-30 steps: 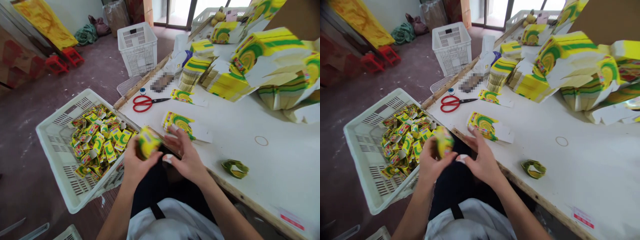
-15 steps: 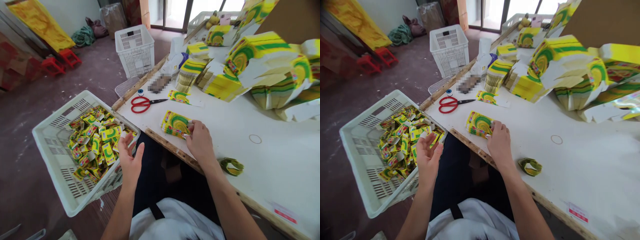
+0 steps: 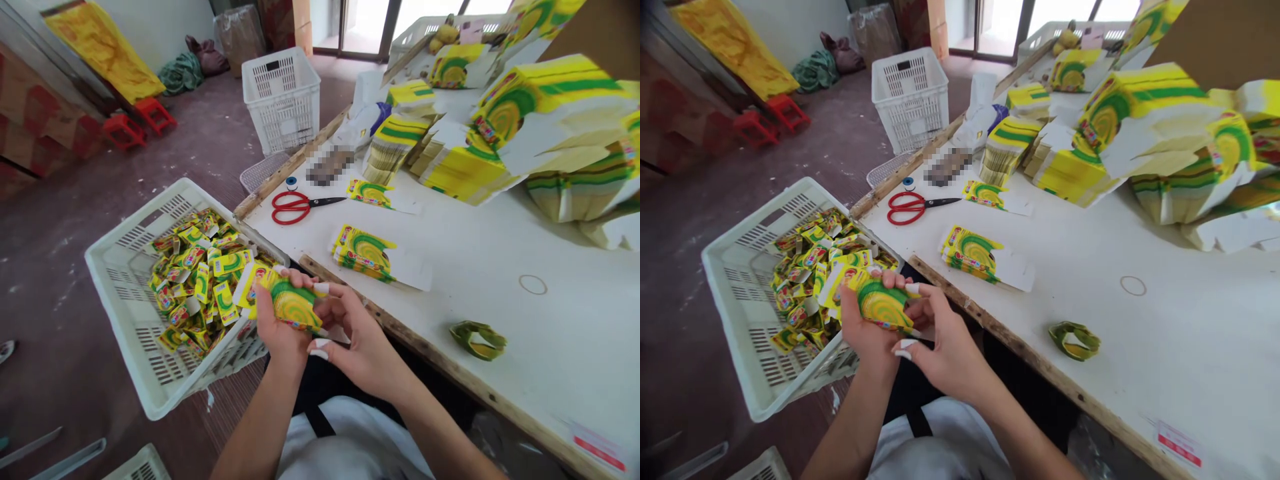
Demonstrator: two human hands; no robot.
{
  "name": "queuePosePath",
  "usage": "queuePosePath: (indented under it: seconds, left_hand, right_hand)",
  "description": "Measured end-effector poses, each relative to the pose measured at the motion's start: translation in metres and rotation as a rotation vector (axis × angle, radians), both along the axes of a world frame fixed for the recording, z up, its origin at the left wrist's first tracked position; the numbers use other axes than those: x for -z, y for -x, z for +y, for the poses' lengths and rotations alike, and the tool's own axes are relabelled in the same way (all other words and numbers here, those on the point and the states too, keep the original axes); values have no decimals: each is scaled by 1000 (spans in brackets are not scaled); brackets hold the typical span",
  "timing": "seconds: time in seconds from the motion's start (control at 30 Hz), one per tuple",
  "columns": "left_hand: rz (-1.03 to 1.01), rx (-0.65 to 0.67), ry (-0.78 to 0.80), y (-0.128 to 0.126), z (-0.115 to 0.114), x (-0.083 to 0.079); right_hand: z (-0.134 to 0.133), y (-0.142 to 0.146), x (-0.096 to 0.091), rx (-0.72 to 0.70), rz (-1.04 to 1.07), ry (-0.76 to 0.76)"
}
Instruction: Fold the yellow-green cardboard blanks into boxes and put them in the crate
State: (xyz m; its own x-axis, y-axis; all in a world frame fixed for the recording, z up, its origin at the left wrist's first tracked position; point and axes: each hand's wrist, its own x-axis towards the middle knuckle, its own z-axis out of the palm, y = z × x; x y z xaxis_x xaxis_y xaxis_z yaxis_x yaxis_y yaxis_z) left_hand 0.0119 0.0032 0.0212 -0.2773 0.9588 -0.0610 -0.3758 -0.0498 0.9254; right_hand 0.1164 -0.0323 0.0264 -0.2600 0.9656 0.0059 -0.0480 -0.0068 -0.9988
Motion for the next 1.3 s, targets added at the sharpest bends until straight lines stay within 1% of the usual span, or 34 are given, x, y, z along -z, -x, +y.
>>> queuePosePath:
  seconds: [0.03,0.07,0.1,0.17,0.23,0.27,0.33,0.4,0.47,0.53,0.6,0.63,0.67,0.7,0.77,0.8,0.83,0.87,0.9,0.97,1.0,1.03,1.1,1.17,1.2,1.23,1.3]
  left_hand:
    - [10,-58,-9,1,1,0]
    - [31,-87,-6,1,2,1]
    - [59,-85,0,2,1,4]
    - [119,0,3,3,-3,10]
    - [154,90,-16,5,-7,17]
    - [162,100,-20,6,-9,20]
    - [180,43,-14,10,-11,24]
    - [223,-8,-7,15,-10,25]
    - [257,-29,-30,23,-8,21]
    - [270,-59,-119,34,-7,12]
    - [347,-82,-277,45,-7,-1]
    - [440,-60,-341,49,-8,-7]
    - [575,-8,-366,52,-10,-13]
    - [727,65,-356,53,-11,-17]
    - [989,284,-263,50,-14,-22]
    - [1064,402,-207,46,-15,-22]
    - [1102,493,-163,42,-15,-20]
    - [1117,546,-134,38,-16,-17]
    - [1124,559,-123,34,-17,-14]
    - [1138,497,-145,27,-20,-6]
    - [1148,468,-174,24,-22,-2]
    - [1153,460,-210,22,-25,1]
    - [1148,464,-299,18,-29,8]
    - [1136,445,-394,16,-31,13]
    - [1132,416,-433,16,-31,14]
    - [1132,380,-458,17,-30,15]
    - [1140,353,-448,19,-27,14]
  right_hand:
    - [-1,3,1,-6,-10,2]
    - [0,4,2,-6,-33,3]
    - [1,4,4,3,-61,6]
    - [6,-1,9,54,-90,12]
    - [11,-9,13,112,-66,5]
    - [12,-13,15,125,-50,-5]
    - [14,-20,14,137,-56,-44]
    - [15,-26,11,170,-126,-119]
    - [17,-32,7,248,-221,-240]
    - [19,-41,2,337,-356,-394]
    - [22,-50,-1,400,-535,-546]
    - [22,-52,-3,400,-617,-615]
    - [21,-53,-3,371,-680,-677]
    - [20,-52,-3,318,-716,-730]
    - [15,-47,-3,193,-719,-800]
    - [12,-44,-2,166,-699,-808]
    - [10,-40,-1,184,-668,-795]
    - [8,-38,0,251,-622,-754]
    - [7,-36,2,346,-561,-685]
    - [6,-34,7,501,-387,-471]
    - [7,-33,10,515,-286,-343]
    - [8,-32,13,476,-188,-206]
    - [11,-29,17,309,-1,44]
    - [14,-25,19,162,138,208]
    - [15,-24,19,120,172,247]
    - [16,-24,19,99,173,253]
    - [16,-26,18,101,82,174]
